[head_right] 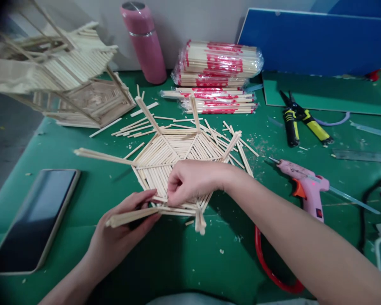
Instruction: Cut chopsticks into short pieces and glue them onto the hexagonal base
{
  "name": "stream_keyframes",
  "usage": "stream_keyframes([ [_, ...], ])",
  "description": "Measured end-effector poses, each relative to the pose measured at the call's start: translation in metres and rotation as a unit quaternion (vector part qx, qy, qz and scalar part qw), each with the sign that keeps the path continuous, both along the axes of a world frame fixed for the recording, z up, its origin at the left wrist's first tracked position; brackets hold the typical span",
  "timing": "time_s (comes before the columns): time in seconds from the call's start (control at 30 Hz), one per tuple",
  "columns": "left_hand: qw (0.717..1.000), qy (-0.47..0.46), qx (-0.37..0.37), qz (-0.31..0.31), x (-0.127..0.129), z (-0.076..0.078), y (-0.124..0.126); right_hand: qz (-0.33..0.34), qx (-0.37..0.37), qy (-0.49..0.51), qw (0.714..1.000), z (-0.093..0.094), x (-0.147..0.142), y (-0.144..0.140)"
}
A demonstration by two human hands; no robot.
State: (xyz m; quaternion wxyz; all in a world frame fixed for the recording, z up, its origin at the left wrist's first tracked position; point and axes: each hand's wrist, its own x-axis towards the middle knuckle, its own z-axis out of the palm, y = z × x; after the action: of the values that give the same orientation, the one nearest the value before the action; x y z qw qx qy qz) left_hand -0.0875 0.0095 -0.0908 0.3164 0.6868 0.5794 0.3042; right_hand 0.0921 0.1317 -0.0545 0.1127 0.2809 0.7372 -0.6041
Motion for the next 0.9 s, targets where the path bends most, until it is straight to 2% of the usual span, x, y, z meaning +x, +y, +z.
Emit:
stream_keyframes([
  [0.1, 1.000, -0.013, 0.006, 0.001, 0.002, -0.004, -0.001, -0.001, -0.001, -0.001, 1.000, -0.003, 0.001, 0.001],
  [0.27, 0.998, -0.053, -0.023, 0.039, 0.006, -0.011, -0.005, -0.006, 0.006, -0.009, 1.000, -0.004, 0.003, 0.001],
  [0.5, 0.995, -0.095, -0.014, 0.010, 0.005, -0.011, -0.004, -0.019, 0.012, -0.019, 1.000, 0.000, 0.005, -0.004],
  [0.6, 0.993, -0.118, -0.008, 0.019, 0.004, -0.010, -0.004, -0.024, 0.018, -0.016, 0.999, -0.001, 0.006, -0.005],
  [0.7, 0.983, -0.172, -0.012, 0.066, 0.003, -0.008, -0.005, -0.023, 0.023, -0.016, 0.999, -0.004, 0.006, -0.004],
  [0.8, 0.961, -0.226, -0.008, 0.159, 0.003, -0.004, -0.006, -0.019, 0.025, -0.018, 0.999, -0.006, 0.006, -0.003],
  [0.9, 0.952, -0.216, -0.003, 0.217, 0.003, 0.002, -0.007, -0.020, 0.024, -0.018, 0.999, -0.007, 0.006, -0.003],
])
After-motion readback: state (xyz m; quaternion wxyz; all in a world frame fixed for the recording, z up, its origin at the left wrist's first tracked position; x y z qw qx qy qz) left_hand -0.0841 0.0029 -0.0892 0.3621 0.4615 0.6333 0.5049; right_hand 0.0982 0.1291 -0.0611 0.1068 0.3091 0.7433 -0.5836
